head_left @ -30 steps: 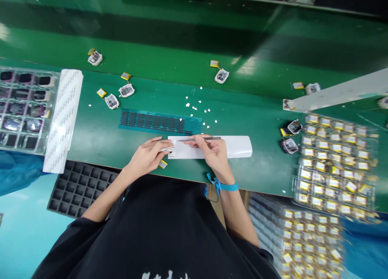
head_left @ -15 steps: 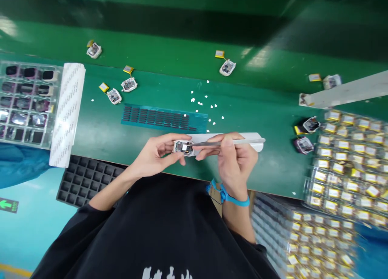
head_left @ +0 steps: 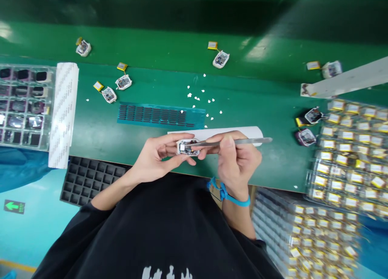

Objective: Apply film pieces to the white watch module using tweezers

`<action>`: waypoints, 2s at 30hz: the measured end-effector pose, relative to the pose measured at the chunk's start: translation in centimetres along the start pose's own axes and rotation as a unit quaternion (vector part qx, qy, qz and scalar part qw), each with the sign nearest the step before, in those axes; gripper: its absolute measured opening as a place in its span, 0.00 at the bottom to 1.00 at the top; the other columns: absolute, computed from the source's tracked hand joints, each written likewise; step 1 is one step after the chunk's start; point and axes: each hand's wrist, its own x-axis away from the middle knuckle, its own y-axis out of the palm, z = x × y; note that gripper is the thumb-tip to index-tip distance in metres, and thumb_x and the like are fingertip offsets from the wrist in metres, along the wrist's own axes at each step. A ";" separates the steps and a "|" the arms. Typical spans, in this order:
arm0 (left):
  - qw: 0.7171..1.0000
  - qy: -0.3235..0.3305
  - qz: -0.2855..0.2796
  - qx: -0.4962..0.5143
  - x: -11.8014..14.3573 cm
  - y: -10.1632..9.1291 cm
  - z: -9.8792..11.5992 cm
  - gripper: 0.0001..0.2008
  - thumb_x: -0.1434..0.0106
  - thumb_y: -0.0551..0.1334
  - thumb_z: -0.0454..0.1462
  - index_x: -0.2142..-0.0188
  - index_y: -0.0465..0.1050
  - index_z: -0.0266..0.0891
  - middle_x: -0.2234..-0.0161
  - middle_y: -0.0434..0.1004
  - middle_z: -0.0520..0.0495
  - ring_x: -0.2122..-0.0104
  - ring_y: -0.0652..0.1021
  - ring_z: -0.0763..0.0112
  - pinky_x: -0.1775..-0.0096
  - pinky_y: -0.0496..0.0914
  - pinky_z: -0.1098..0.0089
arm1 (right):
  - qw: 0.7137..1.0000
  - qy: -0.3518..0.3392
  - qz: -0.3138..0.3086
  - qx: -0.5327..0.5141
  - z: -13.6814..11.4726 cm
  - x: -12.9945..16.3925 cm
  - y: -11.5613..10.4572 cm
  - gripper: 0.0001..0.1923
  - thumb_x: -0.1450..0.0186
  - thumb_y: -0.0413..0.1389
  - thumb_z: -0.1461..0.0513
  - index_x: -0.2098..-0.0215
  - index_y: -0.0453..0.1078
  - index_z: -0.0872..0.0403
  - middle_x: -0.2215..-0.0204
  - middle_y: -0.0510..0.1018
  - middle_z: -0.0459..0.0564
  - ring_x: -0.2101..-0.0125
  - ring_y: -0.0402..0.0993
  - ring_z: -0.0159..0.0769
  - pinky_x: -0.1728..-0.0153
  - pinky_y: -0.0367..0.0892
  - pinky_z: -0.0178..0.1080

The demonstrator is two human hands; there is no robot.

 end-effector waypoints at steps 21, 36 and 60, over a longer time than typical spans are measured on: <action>0.999 0.006 0.008 -0.035 0.1 0.1 0.1 0.19 0.33 0.70 0.34 0.43 0.78 0.35 0.50 0.86 0.39 0.63 0.89 0.62 0.55 0.85 0.63 | 0.999 -0.003 -0.002 0.042 -0.3 0.3 -0.1 0.14 0.20 0.52 0.56 0.55 0.80 0.48 0.68 0.85 0.46 0.69 0.86 0.37 0.66 0.84 0.39; 0.936 0.128 0.024 -0.326 -2.7 -3.3 -1.2 0.11 0.24 0.60 0.39 0.52 0.80 0.37 0.57 0.88 0.43 0.60 0.86 0.65 0.56 0.79 0.67 | 0.956 -0.102 -0.095 0.259 3.1 -2.2 -4.8 0.11 0.22 0.55 0.58 0.50 0.81 0.45 0.56 0.87 0.47 0.57 0.84 0.41 0.54 0.80 0.47; 0.815 0.164 -0.189 -0.522 -7.5 -4.7 -1.0 0.12 0.23 0.55 0.36 0.52 0.79 0.43 0.58 0.85 0.46 0.55 0.80 0.59 0.41 0.65 0.52 | 0.909 -0.245 -0.013 0.338 3.8 -6.5 -3.8 0.13 0.22 0.55 0.58 0.47 0.80 0.40 0.49 0.85 0.44 0.66 0.82 0.38 0.61 0.79 0.45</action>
